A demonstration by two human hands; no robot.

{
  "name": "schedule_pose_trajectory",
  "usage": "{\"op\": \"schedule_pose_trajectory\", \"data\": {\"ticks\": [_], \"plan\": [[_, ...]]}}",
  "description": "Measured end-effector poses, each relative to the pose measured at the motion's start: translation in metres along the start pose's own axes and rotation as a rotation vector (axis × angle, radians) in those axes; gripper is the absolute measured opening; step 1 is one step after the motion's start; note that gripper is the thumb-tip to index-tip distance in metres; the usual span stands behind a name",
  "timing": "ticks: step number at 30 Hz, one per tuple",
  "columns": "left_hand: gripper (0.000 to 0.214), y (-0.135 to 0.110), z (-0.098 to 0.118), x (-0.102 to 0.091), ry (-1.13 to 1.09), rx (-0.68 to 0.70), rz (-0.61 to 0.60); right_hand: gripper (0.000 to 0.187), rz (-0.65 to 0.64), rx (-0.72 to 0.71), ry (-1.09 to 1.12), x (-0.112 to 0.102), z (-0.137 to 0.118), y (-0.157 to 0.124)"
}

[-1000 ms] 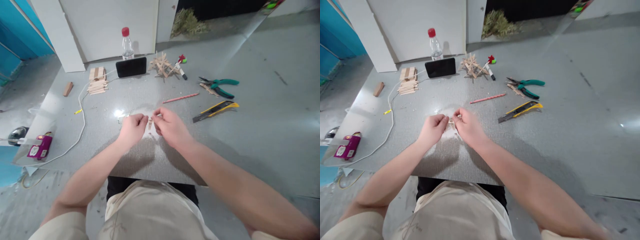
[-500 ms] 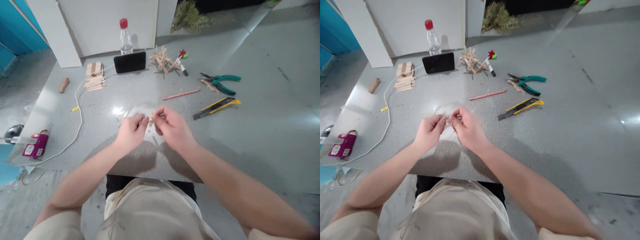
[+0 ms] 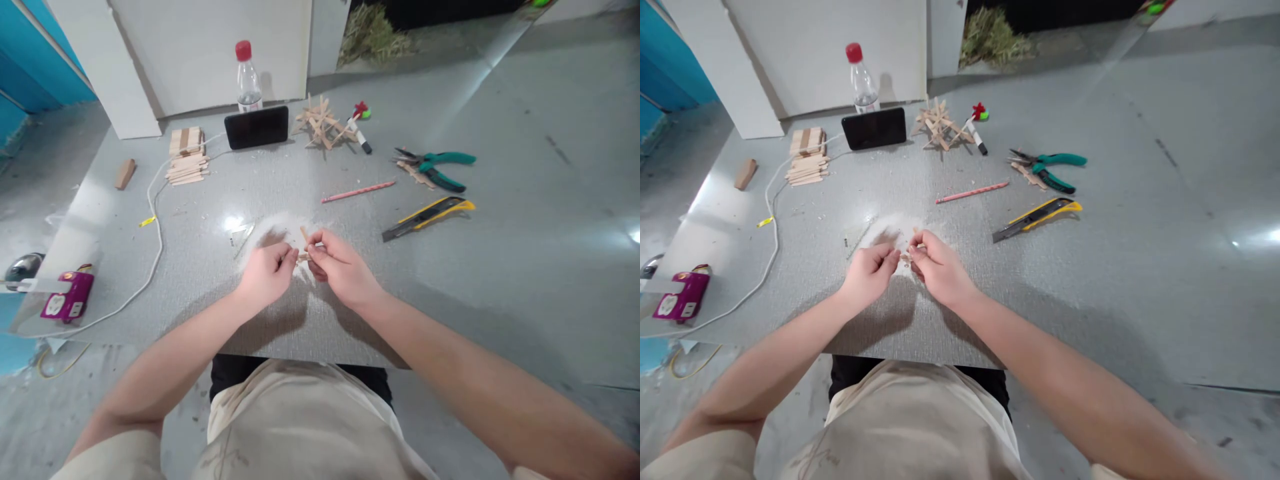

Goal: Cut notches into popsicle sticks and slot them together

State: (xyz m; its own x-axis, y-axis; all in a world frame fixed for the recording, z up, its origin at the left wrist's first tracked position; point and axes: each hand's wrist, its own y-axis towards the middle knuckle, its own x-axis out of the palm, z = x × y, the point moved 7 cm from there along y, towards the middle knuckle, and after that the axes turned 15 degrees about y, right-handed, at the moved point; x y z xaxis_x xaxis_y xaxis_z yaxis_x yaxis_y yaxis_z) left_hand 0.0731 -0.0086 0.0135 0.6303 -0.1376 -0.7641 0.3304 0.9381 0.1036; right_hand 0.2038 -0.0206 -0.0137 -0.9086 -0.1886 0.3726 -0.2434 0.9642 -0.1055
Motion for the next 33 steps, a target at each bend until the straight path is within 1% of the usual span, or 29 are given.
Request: {"op": "schedule_pose_trajectory", "data": {"ticks": [6,11,13,16,19,23,27,33], "plan": [[0.038,-0.005,0.012,-0.008,-0.017,0.043,0.004,0.018,-0.052,-0.001,0.064,0.006,-0.013,-0.008],[0.04,-0.008,0.019,-0.014,-0.031,0.063,0.034,0.012,-0.057,-0.002,0.061,0.004,-0.023,-0.014],[0.039,-0.01,0.022,-0.019,-0.008,0.106,0.084,0.011,-0.059,-0.007,-0.039,0.002,-0.028,-0.016],[0.036,-0.015,0.026,-0.023,0.036,0.169,0.15,0.016,-0.069,-0.045,-0.278,0.002,-0.037,-0.019],[0.034,-0.018,0.029,-0.022,0.053,0.21,0.175,0.018,-0.089,-0.086,-0.392,0.006,-0.042,-0.022],[0.031,-0.02,0.031,-0.021,0.075,0.253,0.185,0.019,-0.072,-0.122,-0.43,0.006,-0.04,-0.025],[0.028,-0.021,0.03,-0.018,0.103,0.276,0.157,0.02,-0.061,-0.113,-0.438,0.002,-0.032,-0.026],[0.029,-0.02,0.015,-0.001,0.141,0.221,0.072,0.02,-0.057,-0.093,-0.493,-0.003,-0.016,-0.022]]}}
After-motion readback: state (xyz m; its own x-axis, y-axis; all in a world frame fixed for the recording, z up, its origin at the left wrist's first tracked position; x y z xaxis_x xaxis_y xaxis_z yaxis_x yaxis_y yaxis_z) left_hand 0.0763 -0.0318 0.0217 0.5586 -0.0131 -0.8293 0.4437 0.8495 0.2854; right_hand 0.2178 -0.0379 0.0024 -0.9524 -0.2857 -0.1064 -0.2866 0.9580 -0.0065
